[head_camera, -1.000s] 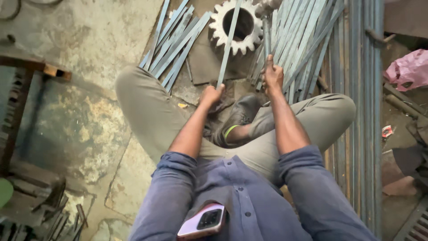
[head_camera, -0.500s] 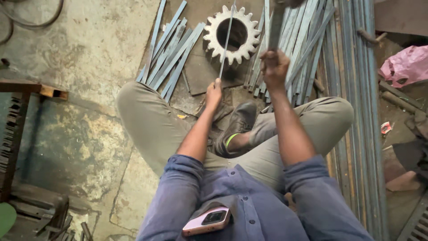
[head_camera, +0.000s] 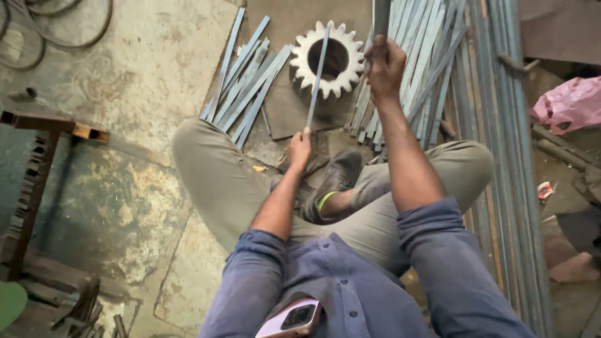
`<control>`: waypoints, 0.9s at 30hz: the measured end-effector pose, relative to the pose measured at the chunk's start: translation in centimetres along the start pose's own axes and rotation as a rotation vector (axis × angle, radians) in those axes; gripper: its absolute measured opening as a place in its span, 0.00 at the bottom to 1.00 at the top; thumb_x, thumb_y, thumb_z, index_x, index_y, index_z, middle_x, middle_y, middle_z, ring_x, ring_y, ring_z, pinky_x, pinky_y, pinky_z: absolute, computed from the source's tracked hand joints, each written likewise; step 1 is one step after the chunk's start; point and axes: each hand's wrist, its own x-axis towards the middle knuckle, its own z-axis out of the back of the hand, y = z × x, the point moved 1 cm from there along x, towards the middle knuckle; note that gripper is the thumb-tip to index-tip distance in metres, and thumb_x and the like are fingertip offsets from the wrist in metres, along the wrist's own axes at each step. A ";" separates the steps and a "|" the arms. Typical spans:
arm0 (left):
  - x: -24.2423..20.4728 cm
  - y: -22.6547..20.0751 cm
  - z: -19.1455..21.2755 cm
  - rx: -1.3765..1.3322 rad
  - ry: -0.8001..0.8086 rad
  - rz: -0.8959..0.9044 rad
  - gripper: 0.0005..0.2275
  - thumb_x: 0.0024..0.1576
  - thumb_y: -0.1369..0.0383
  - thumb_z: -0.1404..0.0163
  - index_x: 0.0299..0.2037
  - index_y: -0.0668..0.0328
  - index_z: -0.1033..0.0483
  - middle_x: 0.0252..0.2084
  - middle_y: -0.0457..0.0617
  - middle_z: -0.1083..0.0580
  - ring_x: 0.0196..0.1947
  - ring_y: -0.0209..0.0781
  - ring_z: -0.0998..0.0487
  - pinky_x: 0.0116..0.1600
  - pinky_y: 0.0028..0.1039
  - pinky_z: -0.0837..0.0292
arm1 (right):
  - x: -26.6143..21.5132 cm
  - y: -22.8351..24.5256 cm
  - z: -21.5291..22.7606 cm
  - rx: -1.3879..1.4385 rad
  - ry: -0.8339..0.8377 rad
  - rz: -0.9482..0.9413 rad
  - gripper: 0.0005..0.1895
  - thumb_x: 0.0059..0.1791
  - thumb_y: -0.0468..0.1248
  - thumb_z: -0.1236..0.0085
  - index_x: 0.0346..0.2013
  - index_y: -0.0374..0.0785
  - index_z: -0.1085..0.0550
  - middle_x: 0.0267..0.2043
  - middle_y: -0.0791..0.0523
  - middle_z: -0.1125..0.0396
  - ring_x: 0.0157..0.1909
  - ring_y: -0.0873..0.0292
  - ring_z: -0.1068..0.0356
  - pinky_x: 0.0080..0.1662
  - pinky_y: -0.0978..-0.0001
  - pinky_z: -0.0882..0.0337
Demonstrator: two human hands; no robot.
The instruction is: The person sits cross-legged on the floor and repeatedly strikes thin metal rods with a hammer. The rods are held against a large white gear-like object placed on the ground. The person picks up rods from a pile, strikes them, and places them back down.
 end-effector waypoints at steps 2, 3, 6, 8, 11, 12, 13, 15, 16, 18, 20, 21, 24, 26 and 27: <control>-0.5 -0.3 0.5 0.037 -0.026 -0.043 0.25 0.61 0.43 0.56 0.39 0.61 0.22 0.39 0.66 0.22 0.43 0.71 0.23 0.48 0.53 0.29 | 1.0 -0.8 -0.1 -0.080 -0.022 0.102 0.31 0.58 0.60 0.52 0.30 0.35 0.27 0.20 0.59 0.38 0.22 0.63 0.37 0.26 0.68 0.38; -0.8 -0.3 0.7 0.057 -0.039 -0.064 0.24 0.59 0.44 0.54 0.39 0.60 0.21 0.40 0.65 0.22 0.43 0.71 0.23 0.47 0.53 0.29 | 1.0 -1.7 -0.3 -0.189 -0.047 0.142 0.31 0.60 0.59 0.53 0.30 0.34 0.27 0.22 0.57 0.35 0.25 0.61 0.35 0.29 0.66 0.36; -1.1 -0.2 0.6 0.089 -0.056 -0.082 0.23 0.58 0.45 0.53 0.38 0.59 0.21 0.38 0.64 0.22 0.42 0.69 0.22 0.47 0.53 0.29 | -0.6 -5.7 0.4 -0.447 -0.048 -0.001 0.27 0.57 0.57 0.51 0.43 0.34 0.20 0.30 0.52 0.25 0.35 0.55 0.23 0.36 0.60 0.28; -1.0 0.1 0.8 0.093 -0.062 -0.096 0.22 0.58 0.45 0.53 0.39 0.58 0.21 0.38 0.64 0.22 0.42 0.69 0.22 0.47 0.53 0.29 | -1.7 -9.1 1.7 -0.750 0.116 -0.475 0.31 0.55 0.61 0.45 0.39 0.32 0.20 0.32 0.43 0.27 0.36 0.48 0.25 0.40 0.55 0.30; -0.9 -0.2 1.2 0.119 -0.056 -0.069 0.23 0.59 0.45 0.53 0.38 0.58 0.20 0.38 0.63 0.21 0.42 0.68 0.22 0.47 0.53 0.28 | -4.6 -13.0 3.9 -0.827 0.152 -0.600 0.29 0.44 0.56 0.32 0.38 0.30 0.22 0.33 0.43 0.26 0.37 0.43 0.23 0.40 0.52 0.26; -0.7 -0.5 1.5 0.132 -0.052 -0.056 0.23 0.59 0.45 0.53 0.37 0.58 0.20 0.38 0.63 0.21 0.43 0.68 0.22 0.47 0.53 0.28 | -5.3 -13.7 5.0 -0.899 0.129 -0.588 0.28 0.42 0.55 0.30 0.37 0.32 0.21 0.34 0.43 0.26 0.39 0.42 0.24 0.41 0.51 0.26; -0.9 -0.6 1.6 0.137 -0.029 -0.049 0.23 0.60 0.45 0.54 0.37 0.59 0.20 0.36 0.62 0.20 0.43 0.67 0.21 0.47 0.53 0.28 | -6.0 -14.3 6.3 -0.921 0.154 -0.611 0.24 0.42 0.50 0.32 0.39 0.32 0.21 0.35 0.42 0.25 0.38 0.42 0.23 0.41 0.51 0.24; -1.3 -1.3 1.8 0.110 -0.039 -0.086 0.23 0.60 0.45 0.53 0.37 0.60 0.20 0.35 0.62 0.20 0.41 0.66 0.21 0.46 0.52 0.28 | -7.3 -14.8 8.5 -0.937 0.164 -0.631 0.20 0.40 0.45 0.33 0.40 0.33 0.20 0.37 0.42 0.25 0.41 0.42 0.22 0.43 0.51 0.24; -1.4 -2.0 1.9 0.077 -0.071 -0.128 0.22 0.59 0.47 0.52 0.37 0.61 0.20 0.35 0.62 0.21 0.39 0.67 0.21 0.44 0.52 0.28 | -7.9 -14.6 9.4 -0.932 0.149 -0.628 0.21 0.39 0.45 0.30 0.40 0.34 0.20 0.39 0.42 0.25 0.43 0.42 0.23 0.44 0.52 0.24; -2.0 -3.7 2.1 -0.043 -0.099 -0.208 0.22 0.61 0.50 0.52 0.35 0.64 0.21 0.33 0.64 0.23 0.35 0.66 0.23 0.41 0.50 0.29 | -8.7 -14.6 9.4 -0.927 0.160 -0.755 0.24 0.40 0.45 0.31 0.44 0.33 0.23 0.41 0.43 0.24 0.45 0.42 0.21 0.45 0.50 0.23; -1.8 -8.0 2.6 -0.231 -0.105 -0.318 0.22 0.65 0.53 0.54 0.33 0.68 0.23 0.30 0.65 0.24 0.30 0.63 0.25 0.39 0.48 0.30 | -8.7 -14.1 8.9 -0.957 0.120 -0.729 0.24 0.40 0.45 0.30 0.44 0.35 0.23 0.43 0.43 0.25 0.48 0.41 0.24 0.48 0.50 0.25; -2.0 -10.2 3.4 -0.304 -0.033 -0.278 0.21 0.65 0.54 0.55 0.33 0.68 0.23 0.28 0.63 0.25 0.28 0.59 0.25 0.38 0.46 0.30 | -9.4 -13.9 8.7 -0.973 0.108 -0.725 0.24 0.40 0.46 0.29 0.45 0.35 0.23 0.45 0.43 0.26 0.50 0.41 0.25 0.49 0.51 0.25; -3.2 -18.3 6.6 -0.590 0.068 -0.308 0.20 0.69 0.57 0.56 0.37 0.70 0.23 0.29 0.58 0.26 0.29 0.51 0.29 0.37 0.47 0.34 | -9.8 -13.0 8.5 -0.974 0.114 -0.759 0.23 0.42 0.46 0.32 0.47 0.38 0.24 0.46 0.44 0.26 0.50 0.42 0.25 0.49 0.50 0.26; -3.2 -23.5 9.7 -0.627 -0.065 -0.680 0.18 0.69 0.58 0.53 0.51 0.72 0.27 0.43 0.56 0.25 0.42 0.48 0.25 0.46 0.42 0.30 | -9.4 -12.4 8.4 -0.955 0.124 -0.751 0.24 0.41 0.45 0.31 0.48 0.38 0.24 0.46 0.44 0.25 0.49 0.43 0.24 0.49 0.50 0.25; -3.7 -24.8 10.9 -0.635 -0.122 -0.863 0.19 0.68 0.59 0.52 0.57 0.73 0.29 0.49 0.55 0.24 0.49 0.46 0.23 0.51 0.40 0.28 | -9.7 -12.2 8.5 -0.946 0.131 -0.754 0.25 0.41 0.45 0.31 0.49 0.38 0.25 0.46 0.44 0.25 0.49 0.43 0.24 0.49 0.51 0.25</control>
